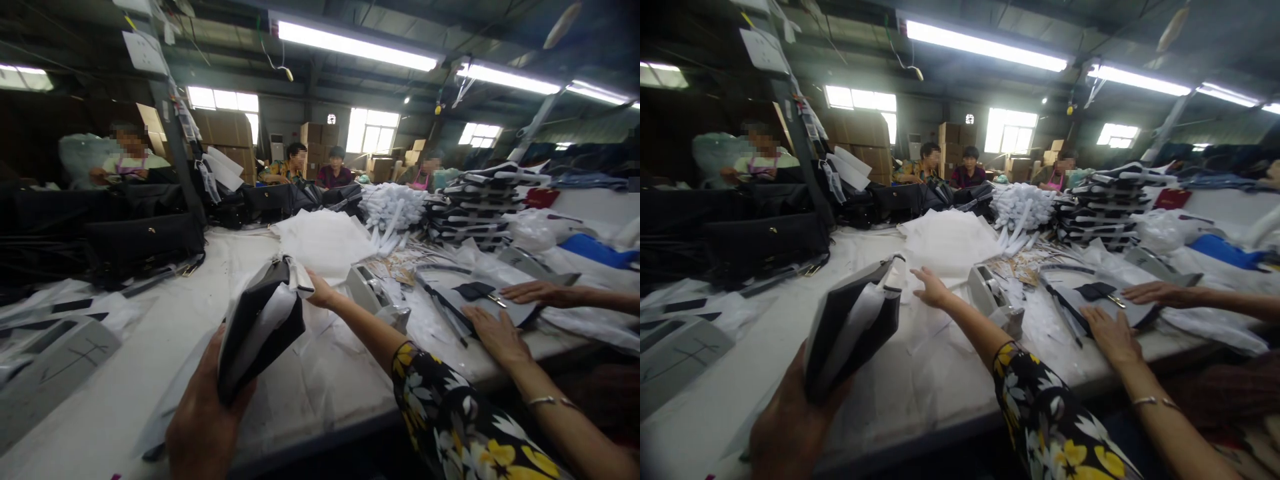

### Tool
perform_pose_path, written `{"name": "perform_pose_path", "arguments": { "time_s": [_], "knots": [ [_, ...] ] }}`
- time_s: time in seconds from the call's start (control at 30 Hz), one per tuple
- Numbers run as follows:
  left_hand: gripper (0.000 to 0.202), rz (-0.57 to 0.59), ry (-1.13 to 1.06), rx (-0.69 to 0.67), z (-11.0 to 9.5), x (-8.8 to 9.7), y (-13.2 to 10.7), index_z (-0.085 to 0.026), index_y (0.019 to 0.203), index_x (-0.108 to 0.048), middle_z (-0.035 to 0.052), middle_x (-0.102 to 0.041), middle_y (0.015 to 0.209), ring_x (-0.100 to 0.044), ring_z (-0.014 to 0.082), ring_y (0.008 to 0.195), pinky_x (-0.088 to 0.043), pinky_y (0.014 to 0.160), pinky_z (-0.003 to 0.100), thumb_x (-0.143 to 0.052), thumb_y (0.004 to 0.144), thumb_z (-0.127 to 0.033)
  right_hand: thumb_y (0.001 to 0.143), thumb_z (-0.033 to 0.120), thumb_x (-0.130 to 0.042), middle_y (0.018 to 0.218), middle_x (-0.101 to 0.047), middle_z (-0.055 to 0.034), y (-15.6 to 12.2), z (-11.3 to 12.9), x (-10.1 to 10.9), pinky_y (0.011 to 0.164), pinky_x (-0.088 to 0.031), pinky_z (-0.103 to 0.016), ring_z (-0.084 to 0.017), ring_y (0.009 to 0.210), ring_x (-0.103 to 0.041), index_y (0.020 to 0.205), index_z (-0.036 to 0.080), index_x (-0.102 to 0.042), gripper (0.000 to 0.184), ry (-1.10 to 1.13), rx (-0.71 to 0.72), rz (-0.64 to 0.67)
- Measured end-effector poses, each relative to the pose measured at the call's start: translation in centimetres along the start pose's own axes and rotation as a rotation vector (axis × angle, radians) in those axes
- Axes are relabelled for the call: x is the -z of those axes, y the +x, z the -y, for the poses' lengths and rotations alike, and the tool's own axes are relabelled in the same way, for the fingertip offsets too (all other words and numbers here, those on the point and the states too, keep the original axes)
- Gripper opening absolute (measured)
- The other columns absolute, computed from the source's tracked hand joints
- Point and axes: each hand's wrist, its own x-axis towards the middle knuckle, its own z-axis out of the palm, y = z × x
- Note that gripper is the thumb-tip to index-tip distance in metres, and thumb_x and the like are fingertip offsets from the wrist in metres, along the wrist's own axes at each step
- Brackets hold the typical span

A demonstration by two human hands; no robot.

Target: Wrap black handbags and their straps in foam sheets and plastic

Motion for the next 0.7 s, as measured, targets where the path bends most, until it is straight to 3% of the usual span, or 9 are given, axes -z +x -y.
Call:
{"name": "perform_pose_path", "arguments": {
  "time_s": [0.07,0.17,0.27,0.37,0.5,0.7],
  "knots": [
    [0.077,-0.012,0.005,-0.047,0.1,-0.1,0.0,-0.036,0.156,-0.019,0.0038,-0.054,0.146,-0.063,0.0310,0.119,-0.061,0.081,0.040,-0.062,0.093,-0.032,0.085,0.010,-0.062,0.149,-0.049,-0.0125,-2.3,0.5,0.4,0.110,-0.043,-0.044,-0.026,0.133,-0.051,0.132,0.021,-0.060,0.048,-0.021,-0.011,-0.002],
    [0.078,-0.030,0.022,-0.116,0.4,-0.5,-0.1,-0.036,0.156,-0.017,0.0043,-0.054,0.146,-0.063,0.0297,0.119,-0.060,0.083,0.038,-0.063,0.092,-0.032,0.090,0.017,-0.062,0.152,-0.045,-0.0136,-8.0,1.4,0.4,0.116,-0.035,-0.045,-0.027,0.139,-0.043,0.134,0.020,-0.059,0.044,-0.066,0.045,0.060],
    [0.077,-0.039,0.029,-0.222,0.7,-1.1,-0.3,-0.034,0.156,-0.022,0.0050,-0.055,0.145,-0.062,0.0285,0.120,-0.057,0.092,0.037,-0.064,0.091,-0.031,0.090,0.045,-0.066,0.153,-0.042,-0.0172,-14.7,2.1,-0.9,0.121,-0.026,-0.050,-0.032,0.145,-0.033,0.146,0.016,-0.048,0.065,-0.160,0.152,0.257],
    [0.070,-0.036,0.040,-0.353,0.8,-2.0,-0.6,-0.028,0.156,-0.025,0.0064,-0.050,0.150,-0.058,0.0278,0.126,-0.051,0.101,0.037,-0.058,0.094,-0.031,0.087,0.065,-0.060,0.157,-0.035,-0.0190,-19.9,2.4,-2.3,0.122,-0.021,-0.053,-0.036,0.147,-0.027,0.152,0.013,-0.038,0.086,-0.175,0.159,0.396],
    [0.061,-0.012,0.076,-0.518,0.5,-3.2,-1.2,-0.024,0.155,-0.027,0.0073,-0.047,0.152,-0.051,0.0274,0.134,-0.044,0.108,0.040,-0.049,0.098,-0.030,0.090,0.066,-0.054,0.160,-0.028,-0.0153,-22.9,3.0,-2.9,0.124,-0.014,-0.051,-0.033,0.150,-0.021,0.154,0.015,-0.033,0.085,-0.128,0.174,0.425],
    [0.059,0.032,0.216,-0.691,-0.2,-4.5,-2.3,-0.021,0.155,-0.027,0.0101,-0.045,0.153,-0.045,0.0302,0.138,-0.043,0.109,0.046,-0.043,0.098,-0.019,0.090,0.064,-0.055,0.161,-0.026,-0.0160,-25.2,3.2,-3.2,0.123,-0.018,-0.052,-0.033,0.150,-0.020,0.156,0.014,-0.027,0.087,-0.136,0.246,0.401]
  ]
}}
